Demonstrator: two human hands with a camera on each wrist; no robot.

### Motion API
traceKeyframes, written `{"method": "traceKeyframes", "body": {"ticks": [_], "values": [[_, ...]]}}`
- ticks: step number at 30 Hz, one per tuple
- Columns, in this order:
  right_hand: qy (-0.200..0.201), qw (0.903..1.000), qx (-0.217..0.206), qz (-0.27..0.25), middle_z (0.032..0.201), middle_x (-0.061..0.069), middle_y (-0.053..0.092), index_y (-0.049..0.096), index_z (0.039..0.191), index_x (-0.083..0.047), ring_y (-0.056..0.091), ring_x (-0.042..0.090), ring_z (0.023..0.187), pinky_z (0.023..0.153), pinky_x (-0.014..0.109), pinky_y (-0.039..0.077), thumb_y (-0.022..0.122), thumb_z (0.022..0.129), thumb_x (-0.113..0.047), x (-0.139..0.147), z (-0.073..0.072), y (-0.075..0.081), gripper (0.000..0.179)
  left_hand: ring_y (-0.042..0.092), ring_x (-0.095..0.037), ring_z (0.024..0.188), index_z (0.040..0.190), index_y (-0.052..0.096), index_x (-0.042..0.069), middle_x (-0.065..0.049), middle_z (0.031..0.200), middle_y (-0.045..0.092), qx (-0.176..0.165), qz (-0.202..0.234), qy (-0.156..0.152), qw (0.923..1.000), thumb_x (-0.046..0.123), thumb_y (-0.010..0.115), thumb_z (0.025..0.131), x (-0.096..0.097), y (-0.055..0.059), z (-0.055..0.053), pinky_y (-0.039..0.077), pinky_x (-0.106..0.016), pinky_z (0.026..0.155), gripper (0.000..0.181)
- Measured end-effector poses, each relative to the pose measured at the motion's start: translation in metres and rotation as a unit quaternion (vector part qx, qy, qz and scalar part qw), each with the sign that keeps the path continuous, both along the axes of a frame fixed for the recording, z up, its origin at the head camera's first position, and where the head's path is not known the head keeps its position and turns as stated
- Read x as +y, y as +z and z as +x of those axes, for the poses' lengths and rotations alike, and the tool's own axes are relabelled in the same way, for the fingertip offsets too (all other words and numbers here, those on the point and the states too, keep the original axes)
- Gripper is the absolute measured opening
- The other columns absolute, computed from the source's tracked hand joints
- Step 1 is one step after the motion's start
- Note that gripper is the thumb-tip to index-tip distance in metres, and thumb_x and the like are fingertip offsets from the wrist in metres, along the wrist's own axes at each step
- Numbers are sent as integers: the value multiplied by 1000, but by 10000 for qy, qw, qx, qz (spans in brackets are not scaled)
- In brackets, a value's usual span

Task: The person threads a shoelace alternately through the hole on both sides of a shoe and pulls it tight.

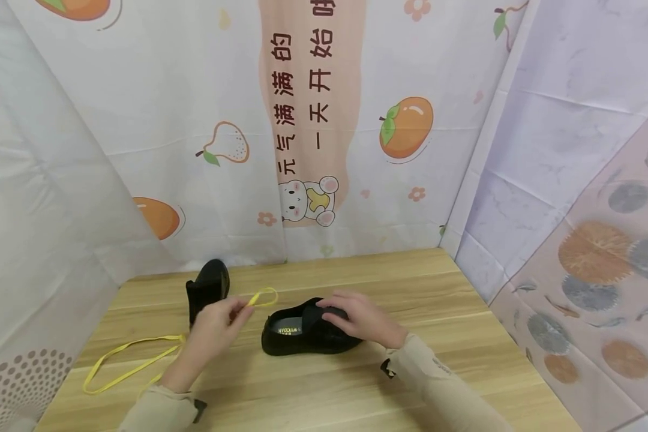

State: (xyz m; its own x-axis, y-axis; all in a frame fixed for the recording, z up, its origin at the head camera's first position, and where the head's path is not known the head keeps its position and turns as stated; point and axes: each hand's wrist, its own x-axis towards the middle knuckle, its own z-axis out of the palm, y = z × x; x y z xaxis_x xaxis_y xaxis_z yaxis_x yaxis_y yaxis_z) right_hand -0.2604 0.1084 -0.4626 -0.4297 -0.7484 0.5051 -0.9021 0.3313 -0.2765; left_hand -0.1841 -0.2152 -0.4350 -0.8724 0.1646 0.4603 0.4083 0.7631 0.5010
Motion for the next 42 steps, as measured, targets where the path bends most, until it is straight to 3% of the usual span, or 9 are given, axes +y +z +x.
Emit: {"method": "traceKeyframes", "body": {"ticks": [4,11,14,23,27,33,42], "values": [[379,9967,690,-191,116,-1,67,71,123,-10,63,9,106,91,22,51,74,95,-16,-12,0,2,29,45,-1,55,91,74,14,16,66,54,-509,115,-133,9985,17,73,96,24,-17,-5,41,-24,51,5],[585,9929,1025,-177,118,3,67,73,119,-7,61,14,110,94,21,49,78,91,-10,-21,4,-4,29,44,-1,48,93,73,14,16,61,50,-951,257,-622,9932,17,70,98,55,-33,-8,39,-24,46,6],[522,9939,960,-140,114,2,69,74,117,-7,61,15,105,91,20,49,79,89,-9,-21,4,-9,28,44,-2,47,94,73,13,14,62,51,-1083,309,-752,9908,17,69,99,63,-35,-8,39,-24,46,8],[402,9980,475,-101,96,-6,69,77,101,-12,56,10,87,78,18,48,80,89,-17,-18,3,-18,13,44,0,48,95,73,12,14,65,55,-992,273,-832,9912,17,70,98,71,-39,-10,39,-22,45,7],[398,9988,150,-242,95,-7,68,74,99,-13,57,9,86,76,20,49,77,93,-16,-14,2,-21,8,41,-1,50,93,74,12,15,65,53,-976,258,-816,9915,16,69,98,69,-43,-11,38,-22,47,8],[371,9982,-279,-393,99,-7,68,71,103,-13,58,8,86,73,26,52,71,97,-17,-7,0,-18,7,45,-2,55,95,76,16,11,74,63,-1170,137,-670,9908,18,68,99,64,-45,-11,42,-24,53,9],[486,9957,-174,-772,90,-6,67,70,99,-12,51,1,68,58,19,48,75,93,-8,5,-5,-14,10,44,-2,55,92,80,15,14,71,61,-1019,-175,-664,9924,16,73,95,64,-43,-9,40,-24,52,7]]}}
